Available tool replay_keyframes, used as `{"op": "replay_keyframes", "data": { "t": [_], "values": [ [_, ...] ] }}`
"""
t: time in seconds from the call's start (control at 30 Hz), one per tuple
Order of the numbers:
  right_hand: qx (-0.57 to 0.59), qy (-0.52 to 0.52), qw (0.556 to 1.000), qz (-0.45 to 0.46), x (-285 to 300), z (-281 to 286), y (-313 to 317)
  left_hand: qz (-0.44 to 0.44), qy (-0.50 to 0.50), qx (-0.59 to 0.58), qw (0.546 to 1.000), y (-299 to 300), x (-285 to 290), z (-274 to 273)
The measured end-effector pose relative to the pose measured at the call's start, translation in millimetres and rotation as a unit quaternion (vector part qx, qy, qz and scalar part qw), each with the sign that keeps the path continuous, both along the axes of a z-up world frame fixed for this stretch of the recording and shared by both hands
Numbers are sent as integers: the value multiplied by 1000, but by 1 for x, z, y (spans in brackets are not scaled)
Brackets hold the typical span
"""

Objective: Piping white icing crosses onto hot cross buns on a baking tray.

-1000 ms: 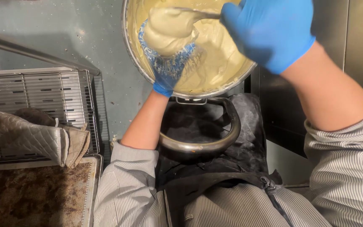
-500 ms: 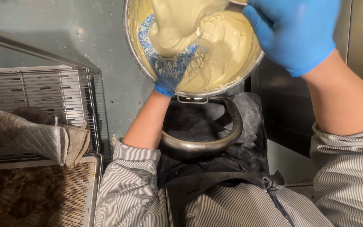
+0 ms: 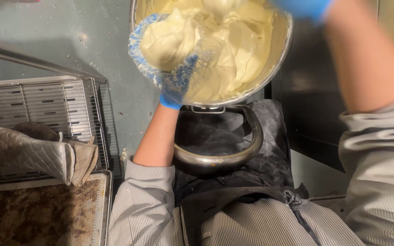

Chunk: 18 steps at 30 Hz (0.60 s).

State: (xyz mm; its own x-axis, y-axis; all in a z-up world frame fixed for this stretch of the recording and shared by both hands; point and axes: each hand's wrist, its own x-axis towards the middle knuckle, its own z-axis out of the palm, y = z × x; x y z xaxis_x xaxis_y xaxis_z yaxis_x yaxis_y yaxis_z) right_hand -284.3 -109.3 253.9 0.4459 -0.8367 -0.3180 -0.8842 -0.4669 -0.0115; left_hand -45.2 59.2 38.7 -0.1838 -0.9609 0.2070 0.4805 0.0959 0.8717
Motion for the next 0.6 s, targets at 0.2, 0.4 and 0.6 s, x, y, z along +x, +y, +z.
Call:
{"op": "replay_keyframes", "data": {
  "t": [0.2, 0.4, 0.6],
  "values": [
    [-7, 201, 978, 62, 10, -183, 7, 6, -42, -26, 999, 22, 3, 1],
    [57, 138, 989, 2, 23, -208, 3, 11, -80, -24, 996, 55, 9, -28],
    [185, -303, 893, -278, 27, -26, 29, 46, -123, -7, 991, 77, 11, 45]
  ]
}}
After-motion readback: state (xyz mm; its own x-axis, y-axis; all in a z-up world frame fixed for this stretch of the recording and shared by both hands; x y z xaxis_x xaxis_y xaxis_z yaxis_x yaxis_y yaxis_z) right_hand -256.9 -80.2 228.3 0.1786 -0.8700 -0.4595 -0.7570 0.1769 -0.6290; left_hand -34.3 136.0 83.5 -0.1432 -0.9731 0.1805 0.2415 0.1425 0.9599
